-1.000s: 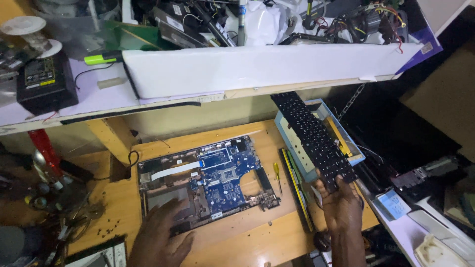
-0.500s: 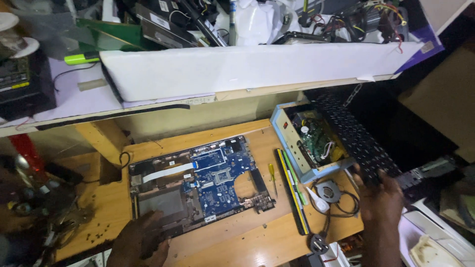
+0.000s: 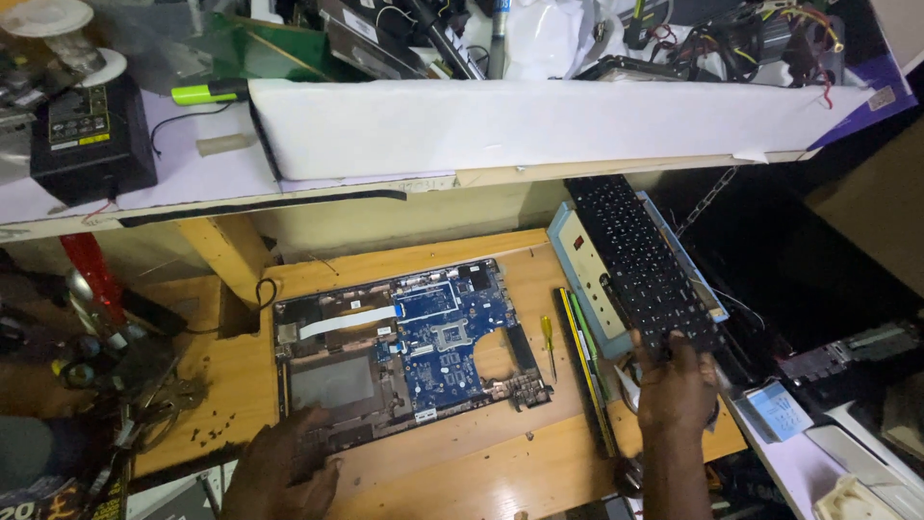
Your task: Repairing a laptop by soldering components on the motherboard and installing hardware parts.
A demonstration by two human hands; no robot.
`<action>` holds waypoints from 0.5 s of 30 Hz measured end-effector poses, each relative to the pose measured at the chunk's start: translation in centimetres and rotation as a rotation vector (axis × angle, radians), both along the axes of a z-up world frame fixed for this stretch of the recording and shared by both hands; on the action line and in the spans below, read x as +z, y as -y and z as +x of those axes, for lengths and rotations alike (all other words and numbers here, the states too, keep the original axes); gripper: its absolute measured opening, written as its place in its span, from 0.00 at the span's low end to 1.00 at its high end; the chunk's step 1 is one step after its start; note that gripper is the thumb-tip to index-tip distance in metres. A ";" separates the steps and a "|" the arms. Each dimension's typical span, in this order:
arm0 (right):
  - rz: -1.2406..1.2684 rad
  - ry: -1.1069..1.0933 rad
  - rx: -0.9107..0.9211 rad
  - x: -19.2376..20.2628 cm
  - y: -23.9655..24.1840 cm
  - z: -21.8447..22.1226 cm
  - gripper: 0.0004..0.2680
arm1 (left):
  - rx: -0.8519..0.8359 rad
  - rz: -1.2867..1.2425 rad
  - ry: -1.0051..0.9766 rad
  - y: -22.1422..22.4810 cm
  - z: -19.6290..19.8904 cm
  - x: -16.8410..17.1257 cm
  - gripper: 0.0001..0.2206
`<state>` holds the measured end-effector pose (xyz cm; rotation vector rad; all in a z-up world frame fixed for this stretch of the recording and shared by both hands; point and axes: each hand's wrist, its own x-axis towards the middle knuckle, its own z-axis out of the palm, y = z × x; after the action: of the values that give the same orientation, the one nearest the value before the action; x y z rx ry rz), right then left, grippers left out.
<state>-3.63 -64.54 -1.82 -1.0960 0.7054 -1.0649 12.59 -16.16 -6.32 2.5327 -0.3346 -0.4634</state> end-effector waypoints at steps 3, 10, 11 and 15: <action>-0.364 -0.486 -0.020 2.9 -1.0 -1.0 0.11 | 0.076 0.110 -0.234 0.5 -1.4 4.0 0.26; 0.217 0.114 0.054 4.9 -2.4 -0.4 0.10 | 0.058 0.048 -0.094 0.2 -2.7 4.5 0.31; 0.217 0.115 0.055 5.6 -3.0 -0.5 0.10 | 0.059 0.048 -0.093 -0.3 -3.1 4.1 0.31; 0.091 0.116 -0.024 7.0 -3.5 -1.1 0.12 | 0.011 -0.036 0.033 0.0 -3.1 5.8 0.32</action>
<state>-4.73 -61.00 5.20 -0.9428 0.6690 -1.0972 9.51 -16.15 -0.47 2.5081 -0.3377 -0.4075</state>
